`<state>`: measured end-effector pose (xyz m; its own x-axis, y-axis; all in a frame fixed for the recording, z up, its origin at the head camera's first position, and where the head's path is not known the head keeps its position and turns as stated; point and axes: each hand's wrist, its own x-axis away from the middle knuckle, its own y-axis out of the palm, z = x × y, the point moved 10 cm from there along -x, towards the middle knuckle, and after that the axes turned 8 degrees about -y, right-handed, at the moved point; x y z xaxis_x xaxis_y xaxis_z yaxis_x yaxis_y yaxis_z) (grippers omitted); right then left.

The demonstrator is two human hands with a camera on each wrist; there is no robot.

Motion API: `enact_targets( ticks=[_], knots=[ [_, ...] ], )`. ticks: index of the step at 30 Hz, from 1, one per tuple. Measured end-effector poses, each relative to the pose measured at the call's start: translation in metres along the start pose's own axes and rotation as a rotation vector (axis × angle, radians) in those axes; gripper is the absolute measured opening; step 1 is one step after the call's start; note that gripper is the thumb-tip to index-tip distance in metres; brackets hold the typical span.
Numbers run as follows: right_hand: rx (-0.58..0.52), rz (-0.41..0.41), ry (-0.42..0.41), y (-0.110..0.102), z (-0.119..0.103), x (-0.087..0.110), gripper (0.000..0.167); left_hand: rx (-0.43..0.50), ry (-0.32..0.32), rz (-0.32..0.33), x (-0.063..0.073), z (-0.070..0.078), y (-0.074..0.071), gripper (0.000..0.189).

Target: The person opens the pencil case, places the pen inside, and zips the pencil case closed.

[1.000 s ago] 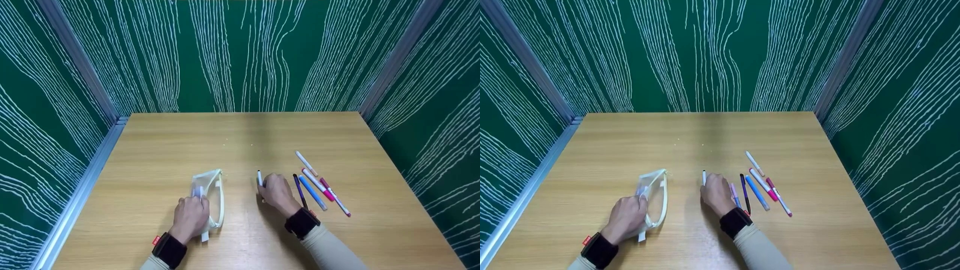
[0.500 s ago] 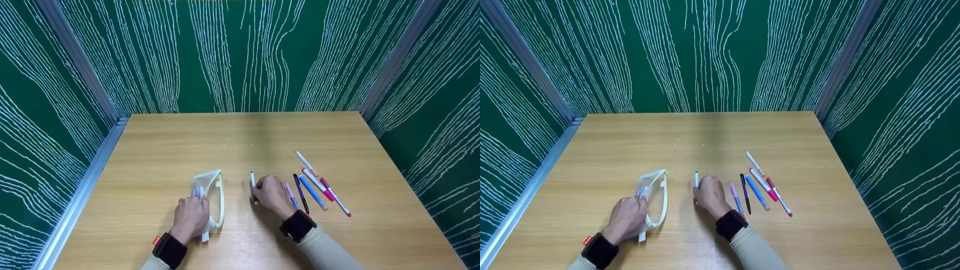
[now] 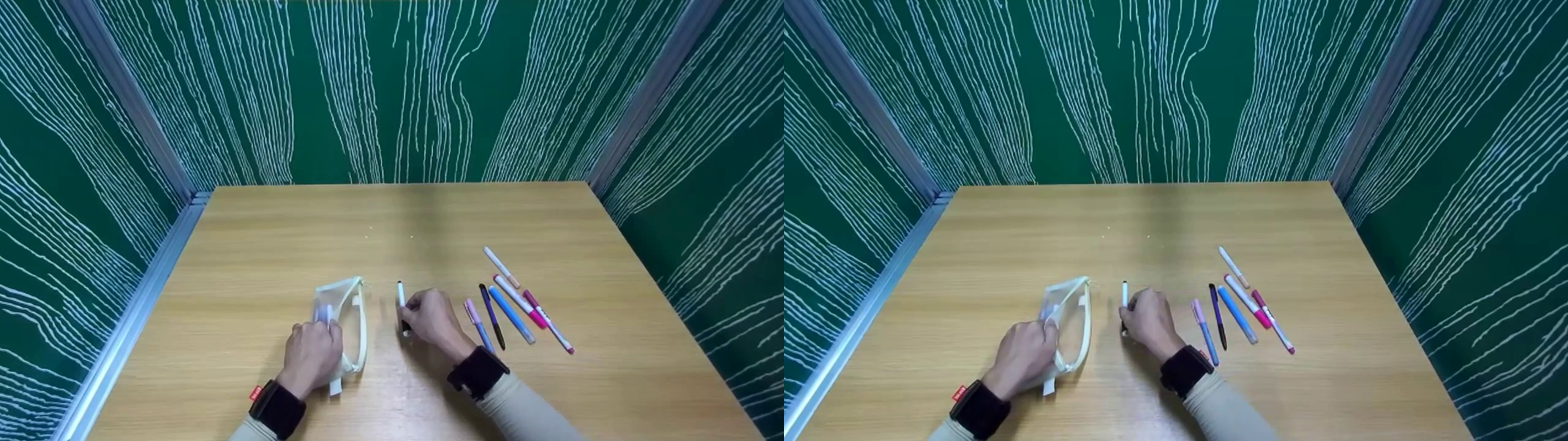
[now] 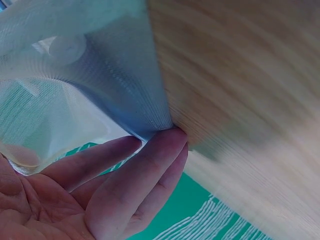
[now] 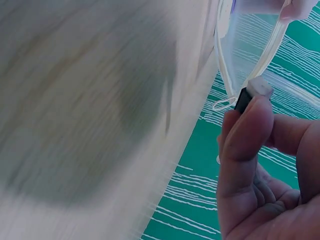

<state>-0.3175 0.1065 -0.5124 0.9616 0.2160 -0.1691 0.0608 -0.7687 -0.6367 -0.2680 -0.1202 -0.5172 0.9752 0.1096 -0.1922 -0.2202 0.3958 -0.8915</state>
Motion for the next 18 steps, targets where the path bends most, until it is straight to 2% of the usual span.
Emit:
enact_targets(
  ticks=[9,18],
  knots=[
    [-0.109,-0.066,0.061,0.018,-0.003,0.003,0.007,0.018,-0.008,-0.008,0.001,-0.001,0.000,0.048],
    [-0.123,-0.078,0.049,0.030,-0.015,0.002,0.008,0.026,-0.002,-0.005,0.000,-0.001,-0.001,0.050]
  ],
)
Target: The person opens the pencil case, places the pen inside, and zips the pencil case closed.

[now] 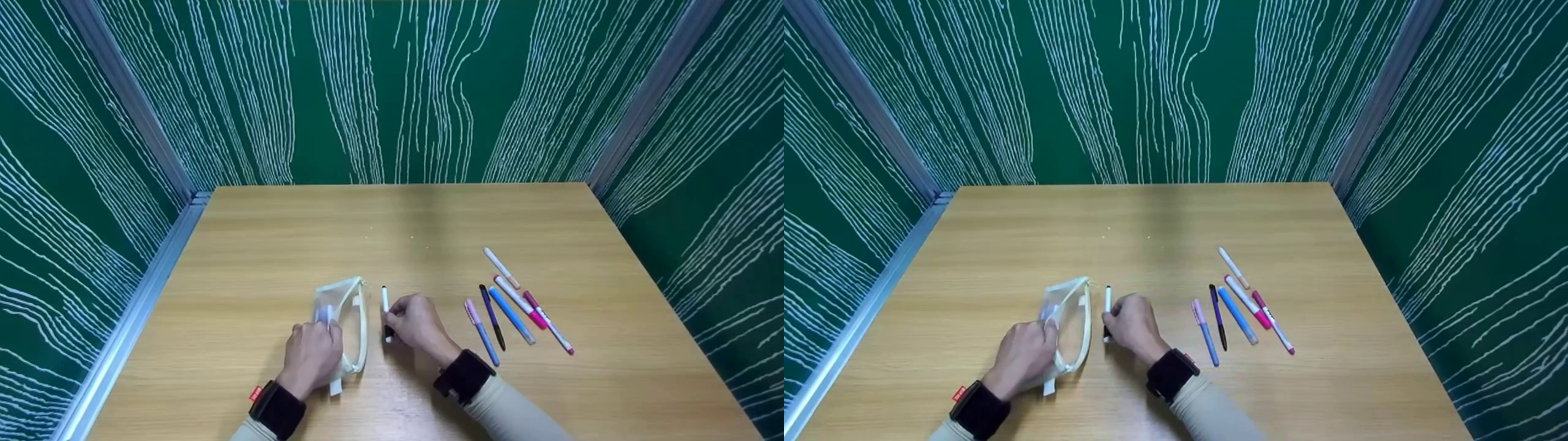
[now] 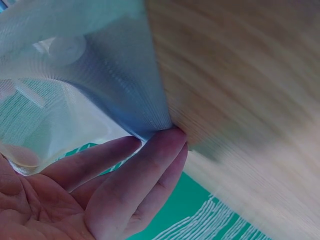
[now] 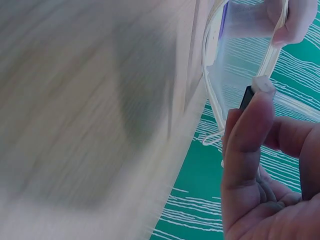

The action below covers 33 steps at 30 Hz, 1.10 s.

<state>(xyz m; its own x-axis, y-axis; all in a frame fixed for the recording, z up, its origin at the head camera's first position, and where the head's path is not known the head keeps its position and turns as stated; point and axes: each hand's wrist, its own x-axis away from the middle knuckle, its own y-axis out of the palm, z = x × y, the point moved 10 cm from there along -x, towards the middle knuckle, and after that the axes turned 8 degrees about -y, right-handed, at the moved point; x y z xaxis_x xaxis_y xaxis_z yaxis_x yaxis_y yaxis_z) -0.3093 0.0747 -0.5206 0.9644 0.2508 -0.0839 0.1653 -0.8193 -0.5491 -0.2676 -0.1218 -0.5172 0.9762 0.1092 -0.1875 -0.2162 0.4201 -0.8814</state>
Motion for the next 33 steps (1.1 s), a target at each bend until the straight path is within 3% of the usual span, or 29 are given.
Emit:
enact_targets(
  ticks=[15,23,33],
  knots=[
    [-0.050,-0.021,0.004,0.034,-0.011,0.001,0.012,-0.004,-0.025,-0.032,-0.001,-0.001,0.003,0.048],
    [-0.107,-0.047,0.052,0.050,-0.016,0.000,0.009,-0.013,-0.061,-0.073,-0.002,-0.004,0.005,0.050],
    [0.030,-0.058,-0.044,0.063,-0.025,-0.010,0.014,-0.028,-0.016,-0.035,-0.002,0.001,0.003,0.050]
  ],
)
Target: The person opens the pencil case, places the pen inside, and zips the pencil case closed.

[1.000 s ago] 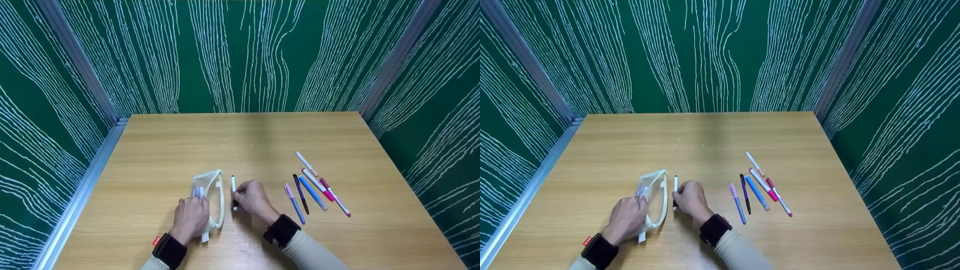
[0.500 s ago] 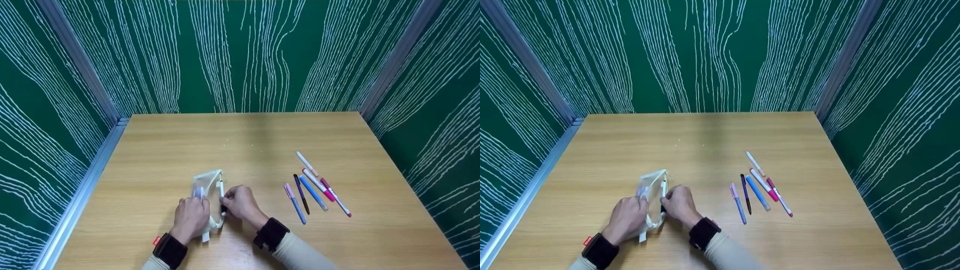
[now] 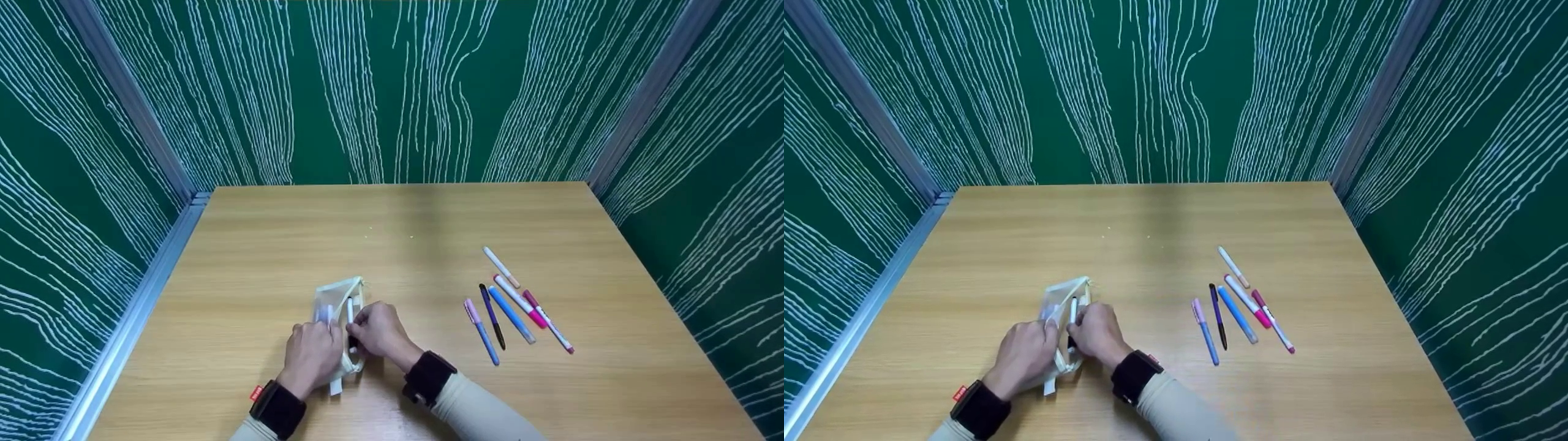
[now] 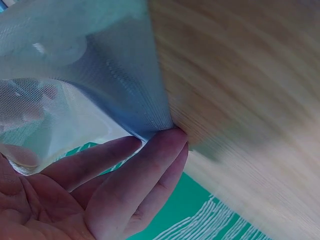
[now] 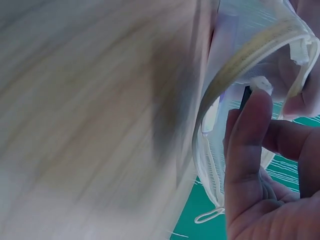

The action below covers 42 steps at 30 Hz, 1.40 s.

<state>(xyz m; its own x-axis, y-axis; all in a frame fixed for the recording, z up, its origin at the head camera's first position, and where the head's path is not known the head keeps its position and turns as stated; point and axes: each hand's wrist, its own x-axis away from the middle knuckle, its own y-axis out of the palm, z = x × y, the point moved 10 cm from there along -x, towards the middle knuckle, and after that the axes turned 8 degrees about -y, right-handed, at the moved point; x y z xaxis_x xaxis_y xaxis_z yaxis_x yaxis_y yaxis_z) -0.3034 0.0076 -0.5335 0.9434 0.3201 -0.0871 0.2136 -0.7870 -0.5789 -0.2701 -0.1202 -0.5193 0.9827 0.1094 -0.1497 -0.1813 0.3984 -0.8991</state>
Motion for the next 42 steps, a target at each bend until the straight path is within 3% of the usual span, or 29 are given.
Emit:
enact_targets(
  ticks=[17,33,42],
  knots=[
    [0.000,-0.061,0.099,0.019,0.008,-0.005,0.021,0.013,-0.037,-0.039,-0.001,-0.004,0.003,0.050],
    [0.124,-0.056,0.046,0.025,0.004,-0.010,0.018,0.015,0.010,0.020,0.001,0.000,0.000,0.047],
    [0.106,-0.064,0.017,0.027,0.002,-0.011,0.016,0.019,-0.002,0.014,-0.001,0.000,0.000,0.047]
  ],
)
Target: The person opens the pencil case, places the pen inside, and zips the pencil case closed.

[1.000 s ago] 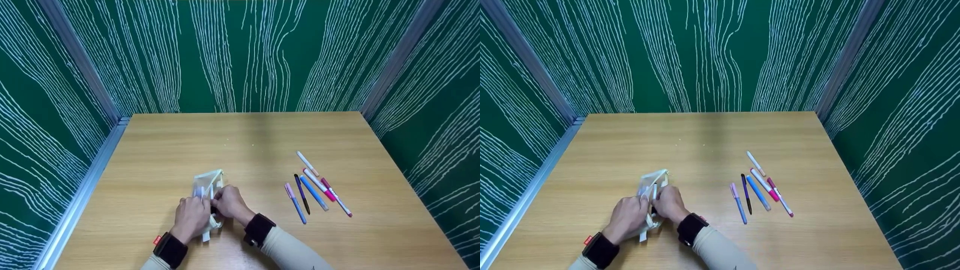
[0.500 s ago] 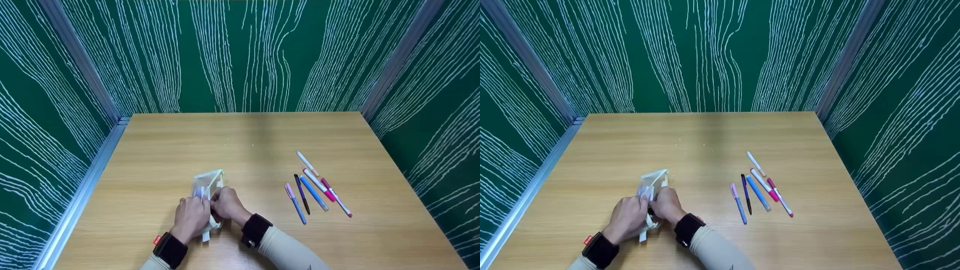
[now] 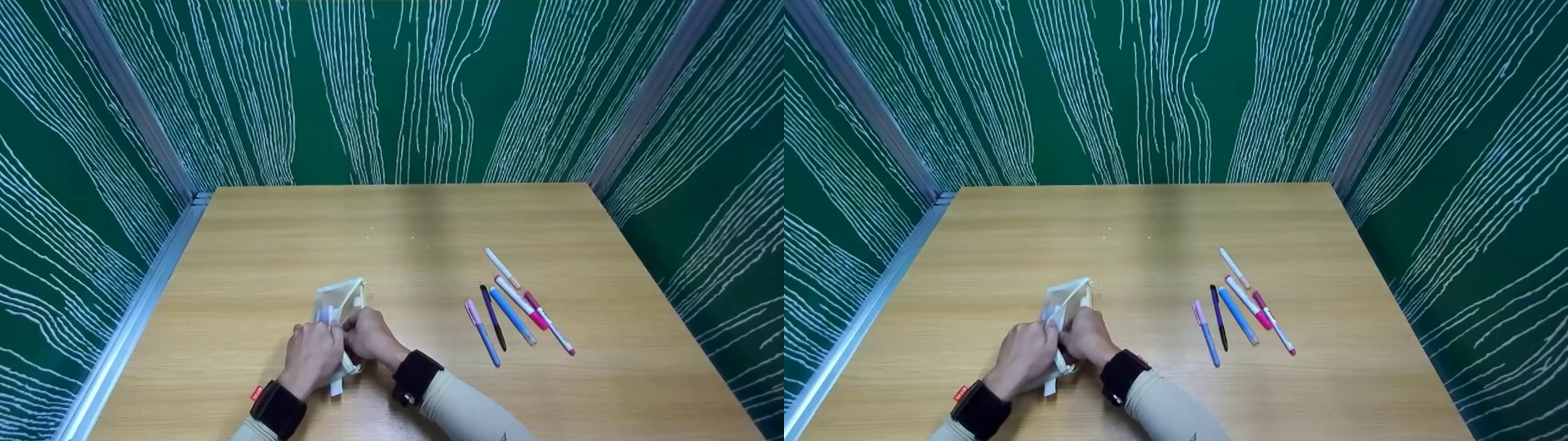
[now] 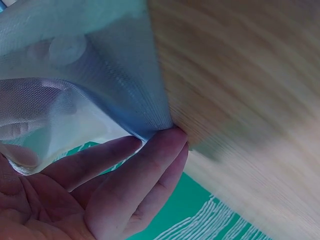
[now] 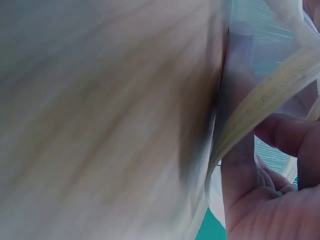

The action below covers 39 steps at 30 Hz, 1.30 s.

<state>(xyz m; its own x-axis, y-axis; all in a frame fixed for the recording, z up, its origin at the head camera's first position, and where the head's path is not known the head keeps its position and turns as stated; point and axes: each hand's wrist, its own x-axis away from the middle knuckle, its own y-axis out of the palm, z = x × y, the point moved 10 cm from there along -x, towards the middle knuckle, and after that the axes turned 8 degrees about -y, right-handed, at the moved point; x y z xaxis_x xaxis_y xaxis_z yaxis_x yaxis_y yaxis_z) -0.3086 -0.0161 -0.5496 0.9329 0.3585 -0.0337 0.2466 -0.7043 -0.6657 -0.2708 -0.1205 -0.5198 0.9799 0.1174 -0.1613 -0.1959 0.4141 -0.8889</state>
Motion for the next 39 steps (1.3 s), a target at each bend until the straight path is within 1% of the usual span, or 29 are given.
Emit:
enact_targets(
  ticks=[5,11,14,18,22,26,29,33,39],
  knots=[
    [-0.011,-0.001,0.003,-0.003,-0.001,0.000,0.012,0.001,-0.010,-0.012,-0.001,-0.002,0.001,0.047],
    [-0.044,-0.018,0.037,-0.005,0.002,0.004,0.015,-0.005,-0.016,-0.020,0.000,-0.003,0.002,0.047],
    [-0.037,-0.012,0.009,-0.008,0.000,0.005,0.013,-0.008,-0.008,-0.011,0.001,-0.002,0.001,0.047],
    [-0.011,0.007,-0.041,-0.016,-0.004,0.006,0.013,-0.007,0.015,0.018,0.002,0.001,-0.002,0.047],
    [-0.013,0.020,-0.037,-0.025,-0.002,0.009,0.011,-0.014,0.019,0.019,0.001,0.002,-0.002,0.049],
    [-0.008,0.034,-0.037,-0.033,-0.001,0.012,0.008,-0.015,-0.002,-0.002,0.000,-0.001,-0.001,0.051],
    [-0.012,0.036,-0.041,-0.039,0.000,0.014,0.010,-0.019,-0.018,-0.019,0.000,-0.003,0.001,0.052],
    [-0.014,0.047,-0.034,-0.047,0.002,0.017,0.014,-0.014,-0.020,-0.023,-0.001,-0.003,0.001,0.052],
    [0.033,0.069,-0.030,-0.060,0.009,0.023,0.027,-0.013,-0.024,-0.036,-0.001,-0.003,0.003,0.053]
  ],
)
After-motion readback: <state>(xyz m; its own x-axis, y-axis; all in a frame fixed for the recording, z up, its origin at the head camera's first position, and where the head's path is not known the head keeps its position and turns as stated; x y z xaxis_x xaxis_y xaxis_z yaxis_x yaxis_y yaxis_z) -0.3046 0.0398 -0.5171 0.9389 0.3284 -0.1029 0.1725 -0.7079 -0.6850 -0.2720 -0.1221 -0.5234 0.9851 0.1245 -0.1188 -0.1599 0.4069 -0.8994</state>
